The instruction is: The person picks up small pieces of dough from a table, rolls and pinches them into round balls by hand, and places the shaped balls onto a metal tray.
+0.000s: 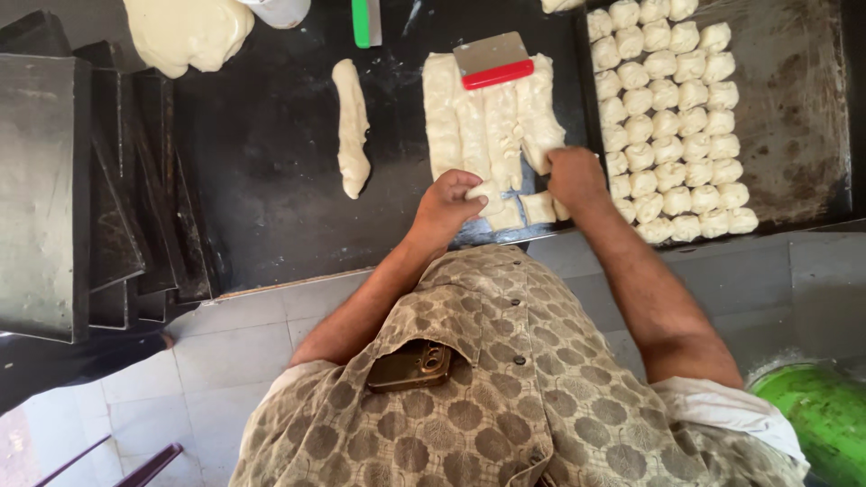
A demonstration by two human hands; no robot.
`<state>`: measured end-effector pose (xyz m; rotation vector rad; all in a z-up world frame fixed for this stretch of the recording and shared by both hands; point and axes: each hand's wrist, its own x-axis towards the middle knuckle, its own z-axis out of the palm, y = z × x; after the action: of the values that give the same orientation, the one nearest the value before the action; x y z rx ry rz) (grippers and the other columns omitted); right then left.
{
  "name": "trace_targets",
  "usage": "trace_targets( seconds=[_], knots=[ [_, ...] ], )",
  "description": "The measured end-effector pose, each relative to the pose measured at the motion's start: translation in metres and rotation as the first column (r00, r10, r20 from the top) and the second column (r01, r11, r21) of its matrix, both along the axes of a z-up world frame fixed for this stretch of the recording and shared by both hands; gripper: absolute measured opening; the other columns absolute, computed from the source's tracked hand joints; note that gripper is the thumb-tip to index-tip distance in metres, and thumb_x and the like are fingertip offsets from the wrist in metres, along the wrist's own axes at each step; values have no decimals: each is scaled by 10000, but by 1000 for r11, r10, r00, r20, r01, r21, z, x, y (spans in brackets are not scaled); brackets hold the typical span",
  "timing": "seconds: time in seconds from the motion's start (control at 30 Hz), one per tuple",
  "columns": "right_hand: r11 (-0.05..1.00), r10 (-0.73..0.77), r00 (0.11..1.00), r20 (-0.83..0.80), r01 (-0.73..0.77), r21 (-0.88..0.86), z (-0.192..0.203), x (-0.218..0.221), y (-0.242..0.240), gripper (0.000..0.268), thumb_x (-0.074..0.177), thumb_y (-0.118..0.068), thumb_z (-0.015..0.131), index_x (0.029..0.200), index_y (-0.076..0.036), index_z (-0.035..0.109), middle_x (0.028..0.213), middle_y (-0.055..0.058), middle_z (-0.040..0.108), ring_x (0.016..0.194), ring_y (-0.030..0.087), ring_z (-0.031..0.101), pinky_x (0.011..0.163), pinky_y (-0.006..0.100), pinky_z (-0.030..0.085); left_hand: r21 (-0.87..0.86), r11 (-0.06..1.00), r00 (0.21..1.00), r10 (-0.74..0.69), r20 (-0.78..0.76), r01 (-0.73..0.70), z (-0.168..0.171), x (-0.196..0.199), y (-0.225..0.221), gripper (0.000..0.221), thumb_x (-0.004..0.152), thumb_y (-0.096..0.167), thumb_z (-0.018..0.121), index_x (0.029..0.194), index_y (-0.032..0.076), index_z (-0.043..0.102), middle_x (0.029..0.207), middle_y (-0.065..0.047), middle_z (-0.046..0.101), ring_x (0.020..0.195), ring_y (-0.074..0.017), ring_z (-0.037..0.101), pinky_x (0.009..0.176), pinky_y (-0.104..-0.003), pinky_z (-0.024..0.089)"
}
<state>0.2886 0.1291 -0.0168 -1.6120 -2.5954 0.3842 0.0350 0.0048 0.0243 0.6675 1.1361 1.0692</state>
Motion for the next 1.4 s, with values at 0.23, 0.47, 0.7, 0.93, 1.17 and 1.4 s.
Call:
trace_targets(
  seconds=[0.23,0.47,0.7,0.93,1.17,1.4],
  knots=[
    [996,33,990,-140,-44,-80,110,-32,-68,161,945,-104,723,1081,-37,776,1041,210,750,935,386,717,824,474,570,134,988,994,86,-68,-76,-14,-28,-8,290,852,-31,753,1124,-21,653,904,-34,669,758,-70,578,636,-231,466],
    [927,-308,655,-691,43,-373,137,-105,-109,303,849,2,788,1144,-63,761,952,46,692,790,89,639,659,221,557,191,981,992,56,-110,-35,-9,-23,-6,197,875,-58,722,1065,-39,672,901,-43,711,755,-52,606,649,-215,493],
    [887,-348,470,-811,-114,-447,96,-61,-70,209,923,24,786,1120,-7,725,1056,86,712,925,119,672,786,245,566,236,971,1000,-29,7,27,28,3,-1,339,858,-96,661,1176,-23,569,991,-55,707,801,-66,649,661,-221,546],
    [799,581,657,-481,-346,492,109,-33,-72,336,843,-73,812,1122,99,736,1161,183,653,1029,313,645,854,413,543,39,996,972,86,-218,-79,61,33,21,259,874,-88,651,1117,-53,567,929,-127,670,745,-106,661,593,-297,629],
    [901,404,686,-605,-185,392,138,-41,-76,250,863,-62,801,1082,-66,681,1249,182,639,1136,291,633,942,388,543,0,993,969,-114,-220,117,76,20,24,338,910,-31,653,1244,-2,697,1071,-181,766,794,-72,740,709,-228,614],
    [514,-827,73,-558,-307,-801,113,-76,-87,303,907,-93,690,1191,15,687,1036,123,660,946,179,676,852,305,622,403,900,881,48,-470,166,85,-8,13,330,832,48,815,1154,36,748,1110,-85,773,853,-170,673,749,-310,543]
  ],
)
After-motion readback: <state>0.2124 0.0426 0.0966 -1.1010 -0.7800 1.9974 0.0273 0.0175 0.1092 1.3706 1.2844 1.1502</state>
